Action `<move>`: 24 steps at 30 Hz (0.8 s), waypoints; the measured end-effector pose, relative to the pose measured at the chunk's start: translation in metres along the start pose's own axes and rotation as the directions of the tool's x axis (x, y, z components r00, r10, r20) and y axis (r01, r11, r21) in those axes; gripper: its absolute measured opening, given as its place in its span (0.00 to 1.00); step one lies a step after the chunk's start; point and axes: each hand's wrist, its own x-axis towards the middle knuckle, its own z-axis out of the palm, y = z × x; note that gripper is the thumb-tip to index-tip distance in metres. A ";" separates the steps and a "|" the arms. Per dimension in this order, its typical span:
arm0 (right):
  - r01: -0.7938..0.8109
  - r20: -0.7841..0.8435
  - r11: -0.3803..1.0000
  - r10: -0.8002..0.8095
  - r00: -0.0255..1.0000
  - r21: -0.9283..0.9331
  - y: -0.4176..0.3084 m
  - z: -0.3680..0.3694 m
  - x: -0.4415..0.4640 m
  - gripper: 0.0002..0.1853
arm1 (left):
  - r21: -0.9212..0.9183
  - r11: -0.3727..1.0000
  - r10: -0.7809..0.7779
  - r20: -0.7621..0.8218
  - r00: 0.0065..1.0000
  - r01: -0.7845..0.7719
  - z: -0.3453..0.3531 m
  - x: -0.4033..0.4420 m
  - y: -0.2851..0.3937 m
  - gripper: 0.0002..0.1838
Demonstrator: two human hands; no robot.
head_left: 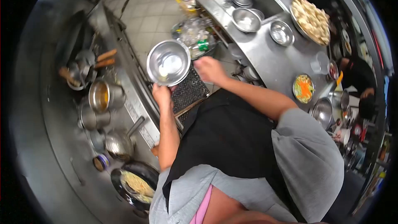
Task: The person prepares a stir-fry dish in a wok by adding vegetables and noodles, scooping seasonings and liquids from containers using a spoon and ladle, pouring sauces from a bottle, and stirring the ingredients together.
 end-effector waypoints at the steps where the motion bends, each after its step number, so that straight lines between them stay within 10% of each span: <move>1: 0.049 -0.141 0.998 -0.045 0.989 0.028 -0.001 -0.050 -0.020 0.16 | 0.058 0.997 -0.051 0.066 0.996 0.047 0.039 0.010 -0.004 0.09; 3: 0.043 -0.350 0.998 -0.025 0.936 0.043 0.044 -0.156 -0.069 0.13 | 0.089 0.994 -0.085 0.245 0.966 0.065 0.123 0.020 -0.002 0.09; 7: -0.116 -0.747 0.879 0.456 0.484 0.461 0.122 -0.261 -0.203 0.15 | 0.271 0.959 -0.061 0.499 0.864 -0.089 0.269 0.060 -0.022 0.09; 10: 0.221 -0.732 0.699 0.630 0.259 0.680 0.164 -0.303 -0.248 0.19 | 0.358 0.925 -0.105 0.563 0.819 -0.127 0.354 0.050 -0.021 0.10; 13: 0.419 -0.791 0.675 0.566 0.232 0.606 0.158 -0.335 -0.245 0.23 | 0.399 0.917 -0.237 0.586 0.775 -0.022 0.393 0.065 -0.054 0.10; 20: 0.197 -0.897 0.878 0.406 0.176 0.436 0.162 -0.380 -0.222 0.13 | 0.503 0.860 -0.286 0.607 0.741 -0.081 0.340 0.051 -0.047 0.13; 22: 0.035 -0.862 0.949 0.270 0.430 0.315 0.154 -0.389 -0.222 0.11 | 0.441 0.882 -0.163 0.620 0.768 -0.169 0.275 0.044 -0.040 0.09; 24: -0.090 -0.887 0.993 0.109 0.449 0.076 0.094 -0.350 -0.173 0.14 | 0.399 0.906 -0.083 0.496 0.864 -0.143 0.190 0.036 -0.032 0.06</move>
